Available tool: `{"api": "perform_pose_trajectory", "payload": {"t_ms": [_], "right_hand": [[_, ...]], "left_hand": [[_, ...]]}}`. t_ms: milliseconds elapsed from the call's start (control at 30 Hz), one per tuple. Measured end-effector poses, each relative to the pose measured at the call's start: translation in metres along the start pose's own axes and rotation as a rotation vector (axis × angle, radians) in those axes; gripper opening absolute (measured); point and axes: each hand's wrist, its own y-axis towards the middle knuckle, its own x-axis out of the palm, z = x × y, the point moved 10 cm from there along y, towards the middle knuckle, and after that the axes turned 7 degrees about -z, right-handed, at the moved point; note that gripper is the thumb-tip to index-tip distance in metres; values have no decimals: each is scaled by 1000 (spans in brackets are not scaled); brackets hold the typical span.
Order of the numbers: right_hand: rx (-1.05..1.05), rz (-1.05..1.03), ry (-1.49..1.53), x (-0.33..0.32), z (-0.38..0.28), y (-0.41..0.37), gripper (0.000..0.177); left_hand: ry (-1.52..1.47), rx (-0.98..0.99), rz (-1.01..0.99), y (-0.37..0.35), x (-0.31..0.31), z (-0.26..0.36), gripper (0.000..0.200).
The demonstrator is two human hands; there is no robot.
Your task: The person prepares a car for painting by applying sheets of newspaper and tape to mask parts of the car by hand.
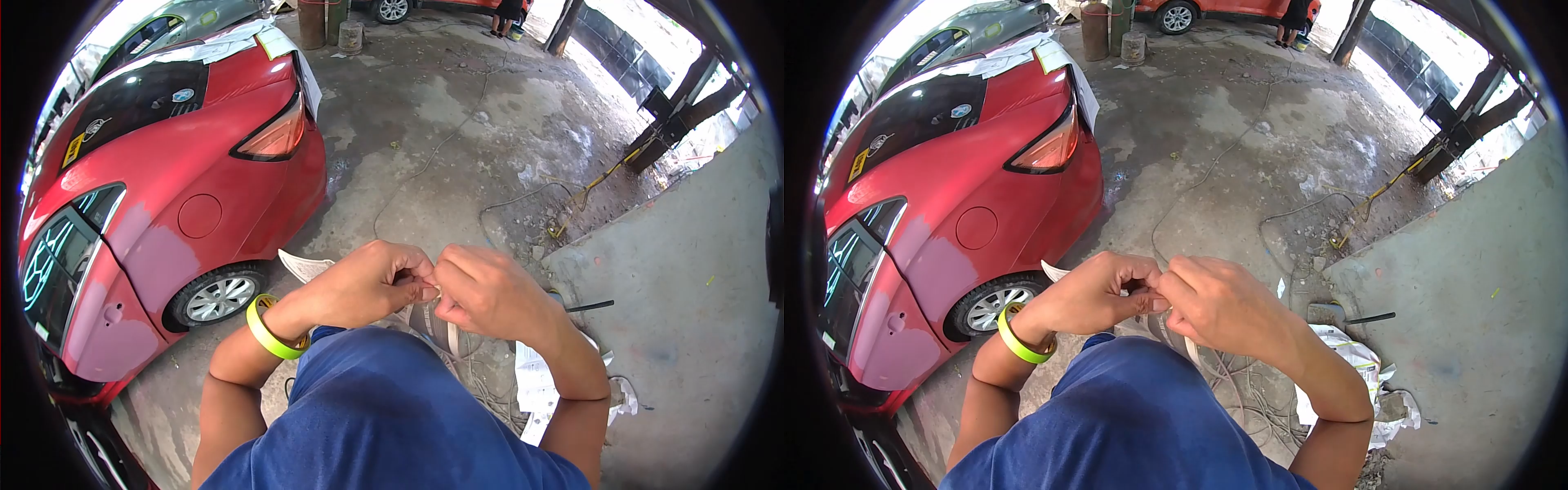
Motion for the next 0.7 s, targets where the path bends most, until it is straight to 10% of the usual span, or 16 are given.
{"api": "perform_pose_trajectory", "payload": {"t_ms": [700], "right_hand": [[529,193,1386,56,74,-35,14]], "left_hand": [[-205,4,123,5,-15,-6,12]]}}
